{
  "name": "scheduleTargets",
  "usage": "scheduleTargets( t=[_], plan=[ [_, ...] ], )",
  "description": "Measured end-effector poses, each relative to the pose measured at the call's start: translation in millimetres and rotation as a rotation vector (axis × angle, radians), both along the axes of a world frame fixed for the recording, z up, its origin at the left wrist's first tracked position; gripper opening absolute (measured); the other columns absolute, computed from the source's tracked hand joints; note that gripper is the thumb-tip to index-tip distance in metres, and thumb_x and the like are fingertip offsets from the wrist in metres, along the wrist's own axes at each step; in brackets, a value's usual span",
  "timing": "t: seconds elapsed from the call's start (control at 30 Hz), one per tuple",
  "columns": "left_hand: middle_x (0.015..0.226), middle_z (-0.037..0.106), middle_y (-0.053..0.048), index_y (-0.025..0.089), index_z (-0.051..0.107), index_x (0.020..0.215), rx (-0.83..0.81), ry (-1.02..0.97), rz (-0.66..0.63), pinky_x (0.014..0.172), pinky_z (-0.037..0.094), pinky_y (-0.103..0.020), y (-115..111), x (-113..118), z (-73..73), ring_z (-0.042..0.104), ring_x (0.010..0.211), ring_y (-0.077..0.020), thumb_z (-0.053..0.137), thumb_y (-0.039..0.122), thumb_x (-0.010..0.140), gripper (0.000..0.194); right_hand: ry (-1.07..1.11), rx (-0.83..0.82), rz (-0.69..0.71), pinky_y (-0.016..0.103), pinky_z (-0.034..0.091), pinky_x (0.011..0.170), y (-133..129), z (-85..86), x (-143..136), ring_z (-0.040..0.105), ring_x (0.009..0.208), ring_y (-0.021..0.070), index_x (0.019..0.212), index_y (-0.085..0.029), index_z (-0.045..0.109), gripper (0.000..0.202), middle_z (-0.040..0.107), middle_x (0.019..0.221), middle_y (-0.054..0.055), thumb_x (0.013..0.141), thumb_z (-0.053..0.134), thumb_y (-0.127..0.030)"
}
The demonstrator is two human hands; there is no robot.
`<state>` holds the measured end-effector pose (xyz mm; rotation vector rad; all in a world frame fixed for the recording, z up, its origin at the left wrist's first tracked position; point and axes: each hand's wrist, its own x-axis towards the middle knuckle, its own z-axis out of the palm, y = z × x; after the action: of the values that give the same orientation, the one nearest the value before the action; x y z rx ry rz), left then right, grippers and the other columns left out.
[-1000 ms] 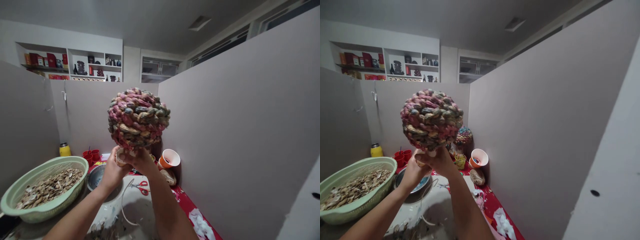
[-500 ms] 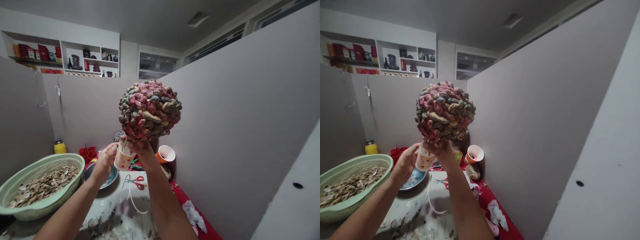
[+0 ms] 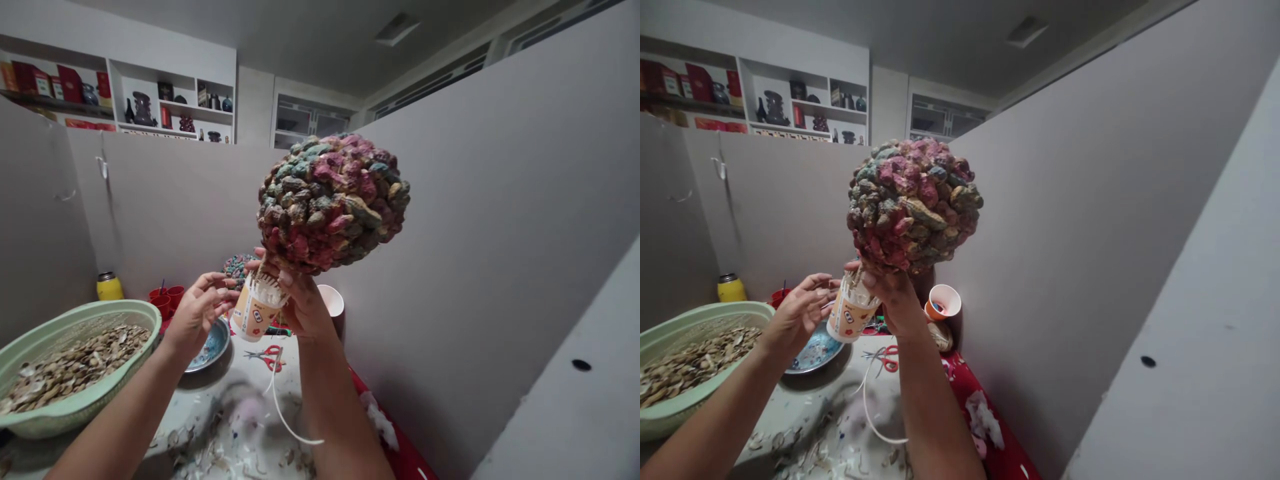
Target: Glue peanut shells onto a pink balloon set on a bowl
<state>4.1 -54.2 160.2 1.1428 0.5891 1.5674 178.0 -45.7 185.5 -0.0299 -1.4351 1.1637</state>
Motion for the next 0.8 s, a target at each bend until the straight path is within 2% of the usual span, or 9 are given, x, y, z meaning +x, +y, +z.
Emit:
scheduleTargets(
  t=[0.07, 0.13, 0.23, 0.33, 0.43, 0.57, 0.7, 0.8],
  plan=[
    [0.102, 0.070, -0.007, 0.018, 0.062, 0.106, 0.034, 0.100, -0.097, 0.076, 0.050, -0.026, -9.2, 5.7, -1.0, 0.066, 0.087, -0.0181, 0.075, 0.036, 0.074, 0.039, -0.016, -0.007, -0.016, 0.041, 0.051, 0.091, 3.5, -2.8, -3.6, 0.064, 0.103, 0.0257, 0.104, -0.027, 0.071, 0.034, 0.071, 0.105, 0.004, 0.077, 0.076, -0.047],
    [0.109, 0.068, -0.010, 0.018, 0.061, 0.113, 0.101, 0.210, -0.148, 0.081, 0.049, -0.030, -15.5, 11.1, -2.9, 0.064, 0.096, -0.0230, 0.073, 0.045, 0.075, 0.048, -0.050, -0.019, -0.050, 0.041, 0.052, 0.088, 7.3, -6.0, -6.7, 0.065, 0.101, 0.0263, 0.099, -0.026, 0.072, 0.032, 0.071, 0.103, 0.005, 0.076, 0.076, -0.048],
    [0.107, 0.068, -0.010, 0.017, 0.061, 0.111, 0.171, 0.407, -0.082, 0.082, 0.047, -0.032, -19.9, 17.7, -5.7, 0.062, 0.098, -0.0271, 0.079, 0.045, 0.068, 0.054, -0.147, -0.022, -0.152, 0.041, 0.051, 0.089, 9.9, -8.6, -8.7, 0.064, 0.102, 0.0275, 0.092, -0.025, 0.073, 0.029, 0.072, 0.099, 0.006, 0.075, 0.075, -0.047],
    [0.094, 0.069, -0.006, 0.017, 0.063, 0.102, 0.157, 0.547, 0.041, 0.075, 0.046, -0.028, -19.9, 22.2, -8.3, 0.061, 0.087, -0.0230, 0.081, 0.038, 0.067, 0.045, -0.227, -0.006, -0.189, 0.040, 0.049, 0.096, 8.0, -7.5, -9.9, 0.062, 0.110, 0.0272, 0.089, -0.026, 0.073, 0.023, 0.072, 0.102, 0.004, 0.076, 0.074, -0.044],
    [0.087, 0.068, -0.003, 0.016, 0.063, 0.096, 0.121, 0.552, 0.096, 0.069, 0.045, -0.026, -16.0, 24.9, -12.4, 0.059, 0.077, -0.0186, 0.080, 0.033, 0.067, 0.037, -0.230, -0.048, -0.167, 0.039, 0.052, 0.093, 7.1, -6.1, -13.9, 0.060, 0.112, 0.0270, 0.093, -0.028, 0.072, 0.028, 0.071, 0.105, 0.004, 0.073, 0.075, -0.047],
    [0.078, 0.065, -0.001, 0.015, 0.061, 0.090, 0.075, 0.492, 0.092, 0.062, 0.043, -0.024, -9.9, 26.4, -17.3, 0.056, 0.066, -0.0149, 0.079, 0.033, 0.068, 0.033, -0.227, -0.110, -0.179, 0.040, 0.053, 0.089, 11.1, -8.3, -19.9, 0.063, 0.105, 0.0269, 0.098, -0.025, 0.069, 0.039, 0.071, 0.106, 0.005, 0.070, 0.074, -0.052],
    [0.079, 0.066, -0.001, 0.016, 0.061, 0.093, 0.065, 0.456, 0.078, 0.061, 0.043, -0.023, -8.1, 28.4, -17.1, 0.057, 0.067, -0.0150, 0.081, 0.029, 0.064, 0.037, -0.203, -0.114, -0.150, 0.039, 0.054, 0.087, 12.7, -9.7, -20.7, 0.066, 0.096, 0.0249, 0.093, -0.025, 0.068, 0.033, 0.071, 0.100, 0.004, 0.071, 0.074, -0.049],
    [0.084, 0.069, -0.002, 0.017, 0.062, 0.096, 0.073, 0.443, 0.086, 0.063, 0.044, -0.023, -8.5, 31.3, -17.4, 0.059, 0.071, -0.0162, 0.081, 0.023, 0.061, 0.040, -0.202, -0.112, -0.148, 0.038, 0.052, 0.090, 10.9, -9.1, -19.7, 0.065, 0.097, 0.0245, 0.092, -0.025, 0.069, 0.028, 0.071, 0.101, 0.003, 0.072, 0.074, -0.044]
  ],
)
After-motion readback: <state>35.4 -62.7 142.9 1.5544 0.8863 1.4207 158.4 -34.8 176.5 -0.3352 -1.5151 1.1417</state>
